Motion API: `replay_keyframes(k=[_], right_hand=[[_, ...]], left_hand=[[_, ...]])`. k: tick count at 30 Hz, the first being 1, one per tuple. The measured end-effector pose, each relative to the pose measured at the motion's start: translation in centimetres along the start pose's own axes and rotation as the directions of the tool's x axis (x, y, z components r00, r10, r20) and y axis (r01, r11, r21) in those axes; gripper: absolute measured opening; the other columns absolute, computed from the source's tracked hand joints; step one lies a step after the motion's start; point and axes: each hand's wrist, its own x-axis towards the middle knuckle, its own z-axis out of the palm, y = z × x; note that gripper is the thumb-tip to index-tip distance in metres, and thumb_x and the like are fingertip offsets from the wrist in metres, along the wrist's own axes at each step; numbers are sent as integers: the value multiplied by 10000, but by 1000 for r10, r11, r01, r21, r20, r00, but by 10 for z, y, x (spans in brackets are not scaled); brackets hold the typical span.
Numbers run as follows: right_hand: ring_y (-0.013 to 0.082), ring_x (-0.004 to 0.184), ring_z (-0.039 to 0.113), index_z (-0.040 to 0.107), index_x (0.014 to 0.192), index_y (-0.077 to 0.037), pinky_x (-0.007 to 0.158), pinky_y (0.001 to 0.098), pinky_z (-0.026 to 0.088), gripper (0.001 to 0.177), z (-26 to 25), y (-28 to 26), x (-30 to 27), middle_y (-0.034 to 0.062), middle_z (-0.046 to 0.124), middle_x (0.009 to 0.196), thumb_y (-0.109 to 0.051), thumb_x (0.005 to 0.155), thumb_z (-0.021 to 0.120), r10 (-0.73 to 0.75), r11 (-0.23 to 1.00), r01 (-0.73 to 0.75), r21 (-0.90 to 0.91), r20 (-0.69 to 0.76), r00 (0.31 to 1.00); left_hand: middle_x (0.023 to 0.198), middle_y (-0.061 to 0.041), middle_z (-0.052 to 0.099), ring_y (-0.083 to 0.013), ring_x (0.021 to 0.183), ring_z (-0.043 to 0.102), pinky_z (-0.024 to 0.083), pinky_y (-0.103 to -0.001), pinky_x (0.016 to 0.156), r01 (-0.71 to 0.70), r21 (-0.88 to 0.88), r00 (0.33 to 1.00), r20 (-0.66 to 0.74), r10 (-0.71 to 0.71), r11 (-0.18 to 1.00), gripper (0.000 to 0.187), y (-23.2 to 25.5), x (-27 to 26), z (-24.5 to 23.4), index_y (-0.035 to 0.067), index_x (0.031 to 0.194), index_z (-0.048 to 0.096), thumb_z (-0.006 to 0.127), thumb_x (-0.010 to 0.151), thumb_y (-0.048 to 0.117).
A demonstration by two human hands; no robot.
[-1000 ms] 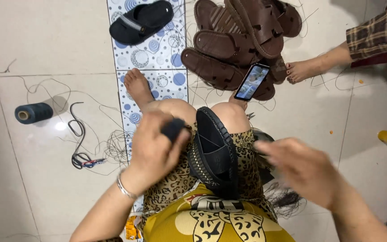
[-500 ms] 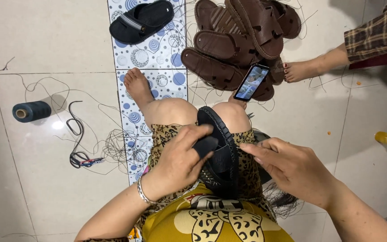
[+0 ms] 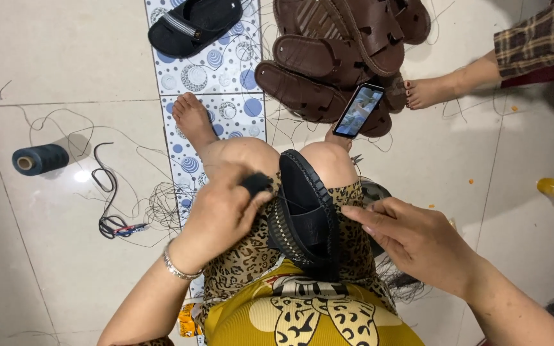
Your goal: Hand-sewing a black leather sandal using a needle and thread while sitting on the floor.
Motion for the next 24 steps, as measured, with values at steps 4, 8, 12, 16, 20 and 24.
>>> replay_keyframes(k=[4, 8, 12, 16, 20, 24], right_hand=[[57, 444, 521, 633, 1336, -346, 391, 251, 419, 622, 1, 0, 2, -97, 644, 808, -55, 791, 705, -32, 999, 34, -36, 54, 998], [84, 504, 540, 635, 1347, -304, 416, 278, 434, 640, -6, -1, 6, -67, 620, 847, -57, 761, 709, -115, 977, 120, -176, 38, 993], [93, 500, 568, 617, 1364, -318, 402, 282, 448, 683, -9, -1, 2, -69, 626, 903, -73, 731, 699, -84, 958, 108, -265, 102, 991], [116, 502, 580, 628, 1338, -327, 429, 299, 466, 637, -6, -7, 4, -51, 627, 891, -93, 750, 697, -86, 947, 113, -301, 101, 991], [169, 470, 592, 561, 1391, -287, 406, 347, 521, 697, -1, -27, 2, 17, 561, 905, -135, 722, 681, 45, 869, 64, -491, 208, 977], [152, 474, 510, 590, 1112, -73, 396, 293, 411, 389, 12, -49, 24, 67, 533, 865, -386, 895, 663, -172, 764, 198, -614, 101, 980]], left_hand=[[993, -151, 626, -295, 931, 612, 528, -394, 829, -125, 131, 959, -239, 154, 983, 373, 26, 8, -14, 45, 874, 579, 614, 966, 404], [988, -112, 609, -267, 914, 559, 482, -369, 838, -195, -113, 981, -34, 193, 974, 352, 49, 11, -4, 15, 883, 669, 854, 763, 290], [1001, -114, 603, -263, 899, 532, 484, -343, 811, -155, -206, 986, 26, 164, 966, 309, 50, 10, 1, 2, 839, 680, 855, 762, 244], [994, -109, 590, -267, 912, 538, 490, -341, 803, -158, -227, 987, 2, 163, 961, 314, 50, 9, 5, 6, 889, 668, 858, 755, 217], [969, -104, 570, -267, 892, 531, 491, -344, 751, -173, -276, 985, -33, 171, 946, 298, 56, 5, 11, 28, 786, 628, 862, 763, 212], [875, -100, 532, -252, 797, 493, 464, -323, 648, -228, -208, 971, -121, 206, 951, 302, 65, 6, 26, 9, 693, 645, 845, 798, 209]])
